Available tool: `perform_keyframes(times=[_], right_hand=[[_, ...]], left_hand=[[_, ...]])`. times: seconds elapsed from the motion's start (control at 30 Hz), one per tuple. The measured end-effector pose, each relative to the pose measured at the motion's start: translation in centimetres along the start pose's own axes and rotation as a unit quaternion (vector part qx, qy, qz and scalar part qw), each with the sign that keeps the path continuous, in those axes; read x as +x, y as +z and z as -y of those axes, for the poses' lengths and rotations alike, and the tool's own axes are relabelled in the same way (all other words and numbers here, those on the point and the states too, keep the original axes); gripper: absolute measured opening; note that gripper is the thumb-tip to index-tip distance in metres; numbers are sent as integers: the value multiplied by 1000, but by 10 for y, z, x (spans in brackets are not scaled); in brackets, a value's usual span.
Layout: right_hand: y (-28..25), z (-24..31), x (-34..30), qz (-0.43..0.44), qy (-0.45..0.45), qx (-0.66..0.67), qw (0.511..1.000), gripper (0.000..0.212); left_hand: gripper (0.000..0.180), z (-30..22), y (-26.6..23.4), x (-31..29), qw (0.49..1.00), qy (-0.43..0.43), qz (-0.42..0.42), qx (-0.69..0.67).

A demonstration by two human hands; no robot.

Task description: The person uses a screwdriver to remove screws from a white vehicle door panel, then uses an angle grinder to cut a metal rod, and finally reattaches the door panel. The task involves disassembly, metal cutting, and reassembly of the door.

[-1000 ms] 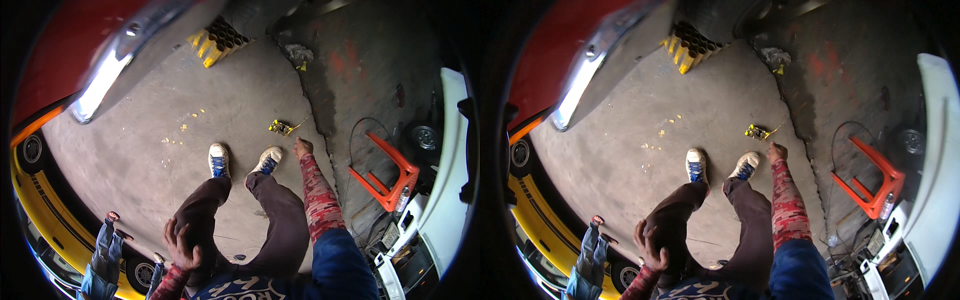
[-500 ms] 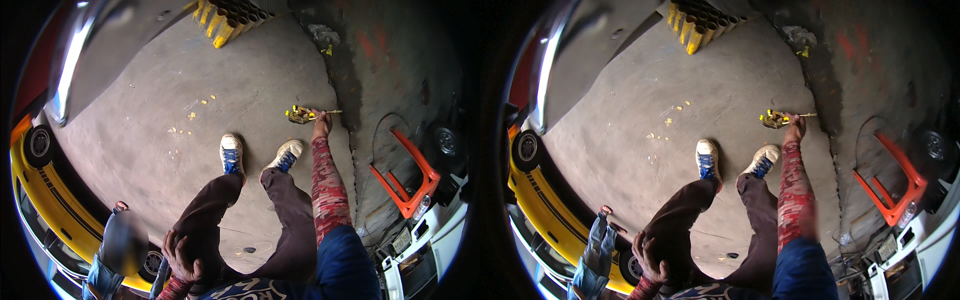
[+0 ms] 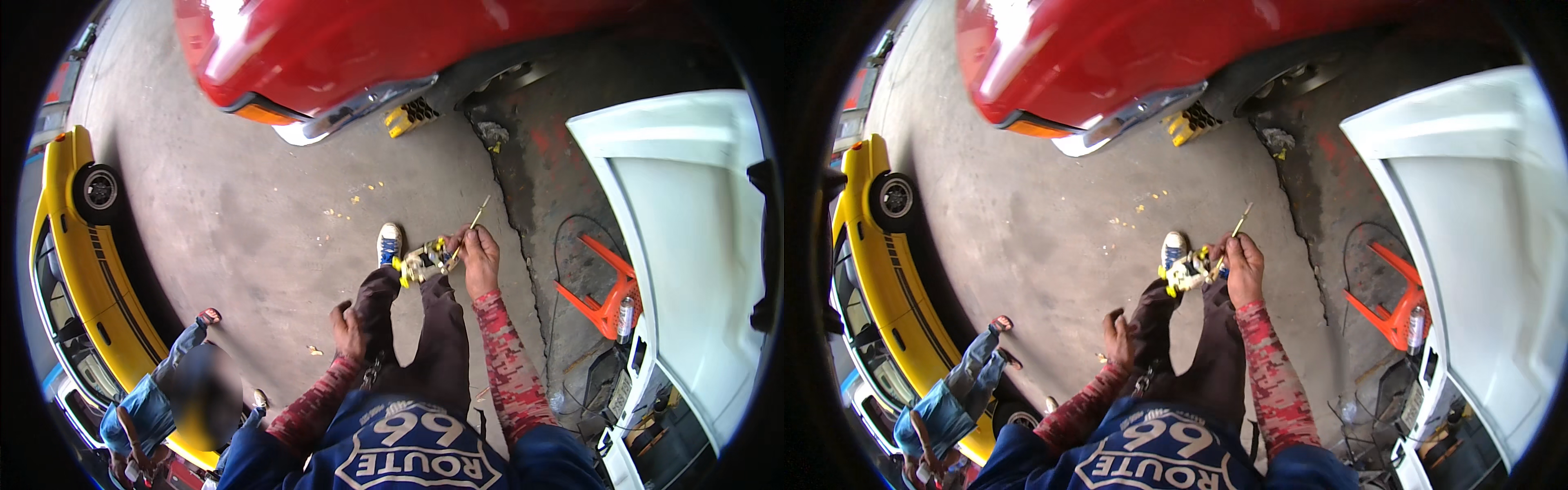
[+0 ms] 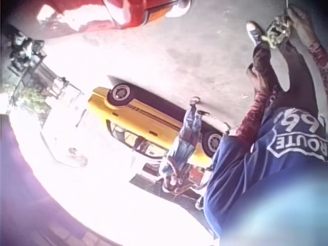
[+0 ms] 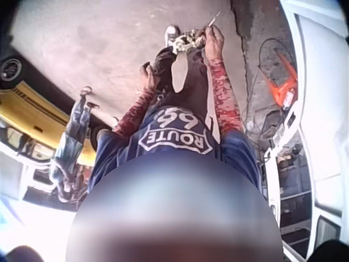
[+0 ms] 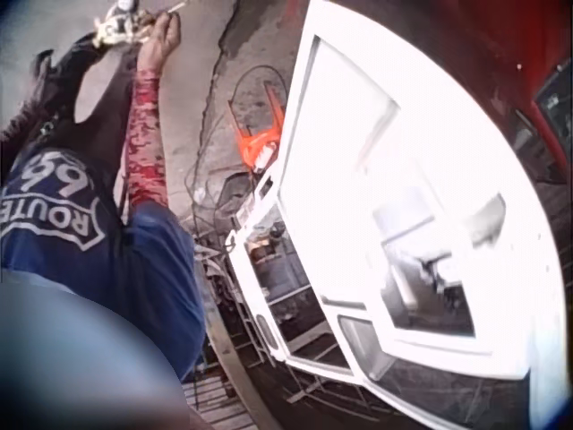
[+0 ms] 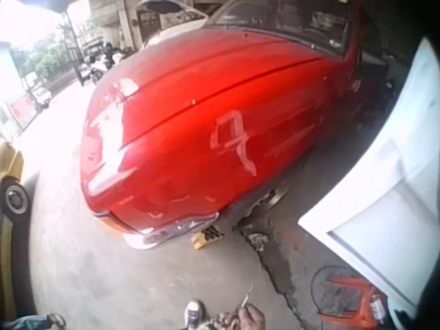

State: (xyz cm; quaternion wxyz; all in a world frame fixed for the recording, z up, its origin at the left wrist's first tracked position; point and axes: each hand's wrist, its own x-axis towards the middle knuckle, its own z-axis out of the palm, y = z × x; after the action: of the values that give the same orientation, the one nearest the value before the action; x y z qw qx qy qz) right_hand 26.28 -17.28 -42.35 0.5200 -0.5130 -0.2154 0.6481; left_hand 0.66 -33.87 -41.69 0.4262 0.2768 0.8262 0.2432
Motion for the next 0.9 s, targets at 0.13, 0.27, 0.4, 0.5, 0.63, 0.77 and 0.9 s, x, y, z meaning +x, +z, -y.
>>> perform_keyframes(times=[0.13, 0.27, 0.4, 0.5, 0.63, 0.77, 0.9], right_hand=[[44, 102, -97, 39, 20, 6, 999, 24], [61, 165, -179, 57, 17, -44, 997, 22], [74, 179, -256, 11, -92, -143, 985, 18], [81, 184, -312, -48, -82, -136, 986, 17], [99, 179, -361, -85, -86, -226, 967, 18], [122, 171, -408, -130, -80, -220, 963, 20], [147, 176, -447, -187, -73, -184, 962, 20]], left_hand=[[28, -120, -30, -24, 978, 156, 114, -79], [21, -250, -60, -54, 902, 365, 227, -38], [21, -330, -82, -94, 752, 548, 366, 2], [25, -349, -97, -121, 652, 586, 480, 32], [29, -345, -111, -151, 568, 571, 592, 45], [23, -343, -113, -174, 523, 564, 634, 79], [18, -347, -115, -190, 467, 579, 662, 96]])
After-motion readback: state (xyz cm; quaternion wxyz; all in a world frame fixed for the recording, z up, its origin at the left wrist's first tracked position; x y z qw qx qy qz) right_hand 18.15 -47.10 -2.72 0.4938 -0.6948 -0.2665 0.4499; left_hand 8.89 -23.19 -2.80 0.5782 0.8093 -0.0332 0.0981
